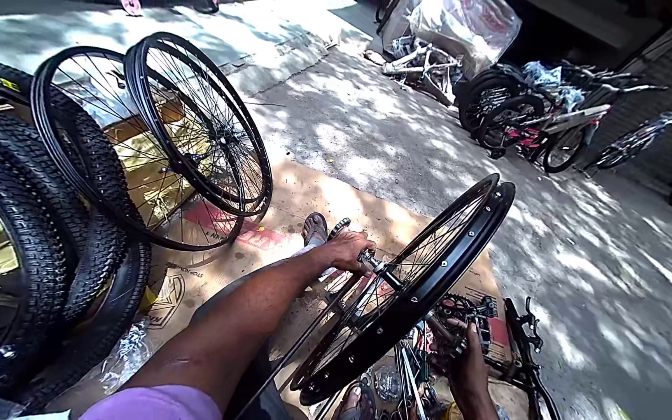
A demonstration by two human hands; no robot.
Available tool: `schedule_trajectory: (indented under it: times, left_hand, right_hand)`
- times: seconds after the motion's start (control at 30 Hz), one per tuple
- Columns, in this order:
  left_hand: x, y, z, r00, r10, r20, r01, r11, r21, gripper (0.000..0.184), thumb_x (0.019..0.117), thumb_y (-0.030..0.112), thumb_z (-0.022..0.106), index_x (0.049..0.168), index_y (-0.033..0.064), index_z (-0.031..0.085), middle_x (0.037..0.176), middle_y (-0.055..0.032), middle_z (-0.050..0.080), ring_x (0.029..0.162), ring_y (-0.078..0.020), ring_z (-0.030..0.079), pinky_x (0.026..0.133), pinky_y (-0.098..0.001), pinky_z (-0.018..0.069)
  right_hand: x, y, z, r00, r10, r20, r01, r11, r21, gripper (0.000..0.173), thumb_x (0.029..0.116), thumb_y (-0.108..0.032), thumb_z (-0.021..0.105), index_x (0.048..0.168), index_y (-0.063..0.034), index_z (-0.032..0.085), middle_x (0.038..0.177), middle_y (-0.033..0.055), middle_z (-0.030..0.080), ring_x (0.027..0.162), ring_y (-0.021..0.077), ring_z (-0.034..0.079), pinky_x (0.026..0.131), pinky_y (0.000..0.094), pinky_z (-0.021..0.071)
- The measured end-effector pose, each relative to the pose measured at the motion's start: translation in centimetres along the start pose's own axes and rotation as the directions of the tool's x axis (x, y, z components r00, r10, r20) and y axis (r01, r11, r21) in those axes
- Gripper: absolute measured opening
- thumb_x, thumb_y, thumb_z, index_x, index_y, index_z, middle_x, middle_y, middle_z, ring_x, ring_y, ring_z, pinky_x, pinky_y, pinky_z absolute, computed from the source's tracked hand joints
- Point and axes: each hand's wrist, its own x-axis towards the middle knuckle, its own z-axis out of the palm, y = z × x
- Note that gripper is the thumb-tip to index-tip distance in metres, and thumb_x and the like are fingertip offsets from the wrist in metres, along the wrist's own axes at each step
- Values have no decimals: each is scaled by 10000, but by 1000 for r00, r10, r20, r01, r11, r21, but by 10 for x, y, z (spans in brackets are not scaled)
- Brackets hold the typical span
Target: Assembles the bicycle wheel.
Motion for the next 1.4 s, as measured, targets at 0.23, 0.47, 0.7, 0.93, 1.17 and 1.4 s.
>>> schedule_trajectory:
  times: [0.23,0.47,0.7,0.93,1.17,1.4]
  left_hand:
    - [2,0,7,999,1,-41,2,998,64,591,776,542,814,1209,164,674,1106,-99,645,1053,-281,611,970,-543,424]
    - [0,1,9,996,1,-87,8,995,97,586,764,566,802,1186,173,697,1078,-95,652,1023,-281,621,935,-529,437]
    - [-6,5,14,992,-25,-121,35,996,81,587,760,538,807,1228,199,707,1114,-86,655,1070,-269,608,996,-513,420]
    - [4,6,13,992,-22,-121,34,994,102,653,733,558,810,1258,190,689,1115,-87,653,1067,-264,608,999,-504,414]
    - [-3,2,15,983,-10,-181,21,998,59,662,684,614,829,1218,247,693,1114,-62,648,1087,-246,598,1055,-495,393]
    - [-7,12,5,989,-46,-141,40,998,-48,612,742,439,846,1289,225,676,1178,-97,673,1132,-283,613,1076,-558,384]
  right_hand:
    - [-1,-26,-3,999,-13,31,24,915,-402,586,1081,-529,295,1383,-84,530,1086,117,699,900,215,705,742,398,596]
    - [40,-45,4,980,180,80,-113,846,-521,503,1110,-404,351,1095,-18,673,703,101,626,606,219,624,602,409,560]
    - [25,-24,-9,807,-483,340,536,357,-765,592,944,-606,536,1270,-129,666,951,15,714,817,157,686,738,463,593]
    - [57,-56,1,943,322,81,-244,837,-489,426,1065,-421,500,1090,-32,673,757,104,669,646,208,658,625,391,579]
    - [31,-39,6,878,-349,328,420,231,-878,599,913,-703,500,829,-154,727,658,17,641,638,213,640,641,516,526]
    - [59,-66,6,957,149,247,127,552,-824,395,1044,-467,538,982,-109,693,742,73,653,694,217,639,702,461,534]
